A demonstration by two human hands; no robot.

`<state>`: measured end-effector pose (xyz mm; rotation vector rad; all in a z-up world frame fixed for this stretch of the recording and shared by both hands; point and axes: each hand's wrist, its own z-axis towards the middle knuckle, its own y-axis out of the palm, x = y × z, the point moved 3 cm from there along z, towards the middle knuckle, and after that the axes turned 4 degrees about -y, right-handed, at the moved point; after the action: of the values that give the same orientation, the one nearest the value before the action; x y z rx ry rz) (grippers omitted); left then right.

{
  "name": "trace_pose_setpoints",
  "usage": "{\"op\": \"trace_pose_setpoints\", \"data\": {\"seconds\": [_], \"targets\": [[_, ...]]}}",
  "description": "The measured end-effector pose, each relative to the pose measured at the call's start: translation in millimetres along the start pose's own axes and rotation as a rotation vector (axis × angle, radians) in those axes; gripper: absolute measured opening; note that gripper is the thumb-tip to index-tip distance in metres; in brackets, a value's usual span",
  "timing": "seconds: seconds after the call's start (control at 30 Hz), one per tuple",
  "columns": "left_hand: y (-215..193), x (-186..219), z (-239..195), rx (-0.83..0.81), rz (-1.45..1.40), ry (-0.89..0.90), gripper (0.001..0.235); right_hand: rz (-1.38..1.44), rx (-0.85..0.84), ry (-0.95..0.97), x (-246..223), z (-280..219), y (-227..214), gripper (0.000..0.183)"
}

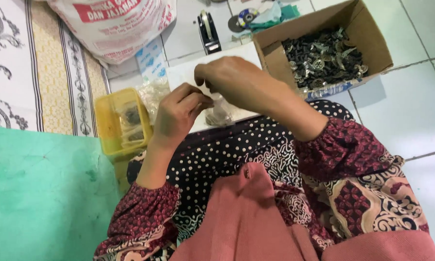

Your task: The person sorts small metal buttons from a cardboard box into a plastic bag, then seals the bag using a handheld heat sealer. The person then sorts small black cylindrical objects from the box onto a white board and places them into another plastic bag.

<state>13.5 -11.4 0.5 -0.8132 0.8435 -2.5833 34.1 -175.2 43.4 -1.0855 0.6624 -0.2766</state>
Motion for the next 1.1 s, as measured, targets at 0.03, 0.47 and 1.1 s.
{"op": "trace_pose_setpoints", "data": {"seconds": [0.03, 0.47, 1.1], "targets": [[1, 0, -1, 0.0, -0.002, -0.014, 0.008, 0.01, -0.011, -0.001, 0, -1, -1, 0.034], [28, -50, -62, -0.063, -0.39, -0.569, 0.103, 0.08, 0.054, -0.035, -14, -8, -1, 0.007], [90, -99, -130, -0.278, -0.025, -0.699, 0.093, 0.083, 0.399, 0.305, 139, -34, 57, 0.014]]}}
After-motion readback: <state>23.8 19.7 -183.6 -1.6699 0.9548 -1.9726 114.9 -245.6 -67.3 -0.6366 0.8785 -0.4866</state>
